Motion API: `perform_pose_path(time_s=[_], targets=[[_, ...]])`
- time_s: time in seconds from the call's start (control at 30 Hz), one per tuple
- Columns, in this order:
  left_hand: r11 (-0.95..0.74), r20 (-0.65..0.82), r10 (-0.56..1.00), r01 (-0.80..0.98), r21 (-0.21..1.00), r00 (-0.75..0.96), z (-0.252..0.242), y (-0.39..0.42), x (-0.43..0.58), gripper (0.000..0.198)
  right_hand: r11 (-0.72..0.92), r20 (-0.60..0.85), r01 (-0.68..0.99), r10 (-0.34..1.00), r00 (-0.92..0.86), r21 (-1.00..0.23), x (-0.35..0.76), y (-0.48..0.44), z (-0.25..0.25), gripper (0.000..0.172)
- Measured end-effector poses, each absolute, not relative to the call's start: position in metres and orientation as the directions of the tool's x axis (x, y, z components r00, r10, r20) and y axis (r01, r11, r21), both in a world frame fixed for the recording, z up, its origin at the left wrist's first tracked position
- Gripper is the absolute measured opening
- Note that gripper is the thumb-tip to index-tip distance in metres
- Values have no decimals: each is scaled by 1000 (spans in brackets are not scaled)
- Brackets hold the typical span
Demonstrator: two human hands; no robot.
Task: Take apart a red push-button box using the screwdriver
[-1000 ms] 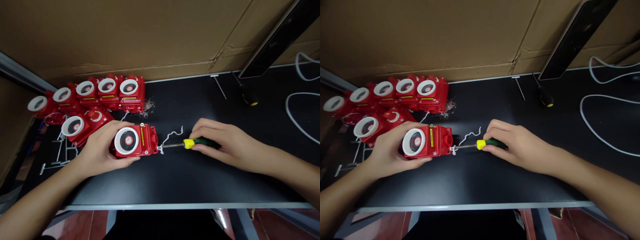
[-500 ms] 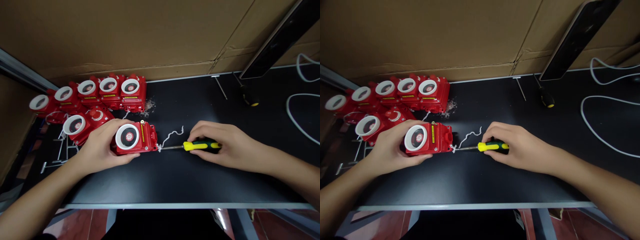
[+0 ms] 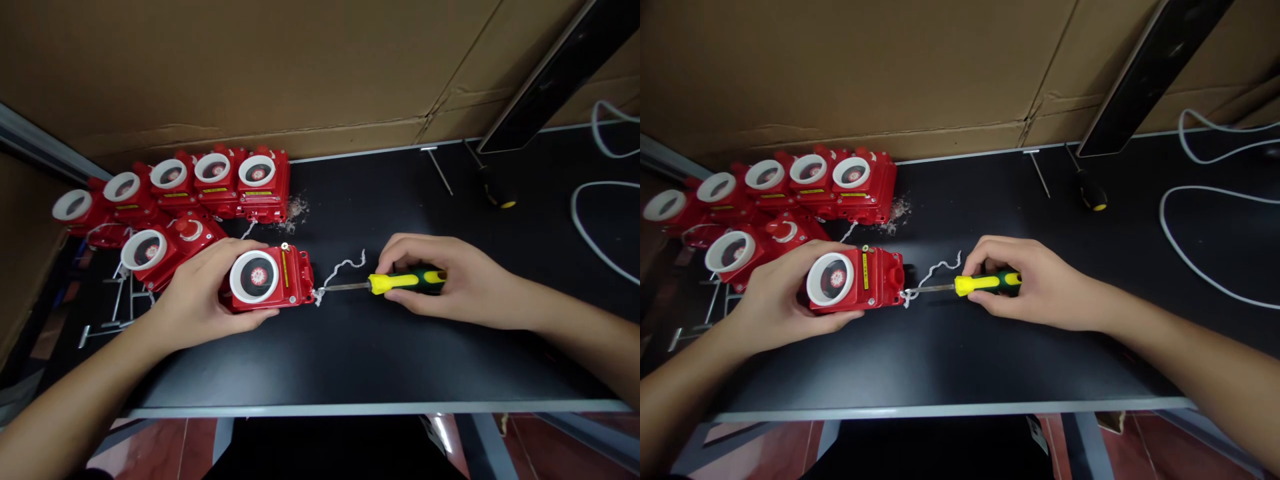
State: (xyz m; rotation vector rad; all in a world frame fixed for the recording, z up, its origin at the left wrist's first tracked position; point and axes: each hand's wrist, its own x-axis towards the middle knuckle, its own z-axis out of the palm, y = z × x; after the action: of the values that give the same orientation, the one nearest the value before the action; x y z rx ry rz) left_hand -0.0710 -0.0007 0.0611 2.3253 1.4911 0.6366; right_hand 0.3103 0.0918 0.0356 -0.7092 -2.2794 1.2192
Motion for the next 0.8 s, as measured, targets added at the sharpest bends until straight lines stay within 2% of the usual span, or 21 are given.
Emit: perform_pose_path(time_s=[0.2,0.4,0.8], targets=[[-401,189,916,771,496,354,60,-1,-71,61,515,173,218,608,-775,-829,312,89,33,12],[-428,216,904,756,495,370,59,0,-71,61,509,157,229,607,-779,-830,311,88,36,10],[-387,180,921,772,505,344,60,-1,-71,63,470,114,254,623,-774,-845,312,91,40,11]])
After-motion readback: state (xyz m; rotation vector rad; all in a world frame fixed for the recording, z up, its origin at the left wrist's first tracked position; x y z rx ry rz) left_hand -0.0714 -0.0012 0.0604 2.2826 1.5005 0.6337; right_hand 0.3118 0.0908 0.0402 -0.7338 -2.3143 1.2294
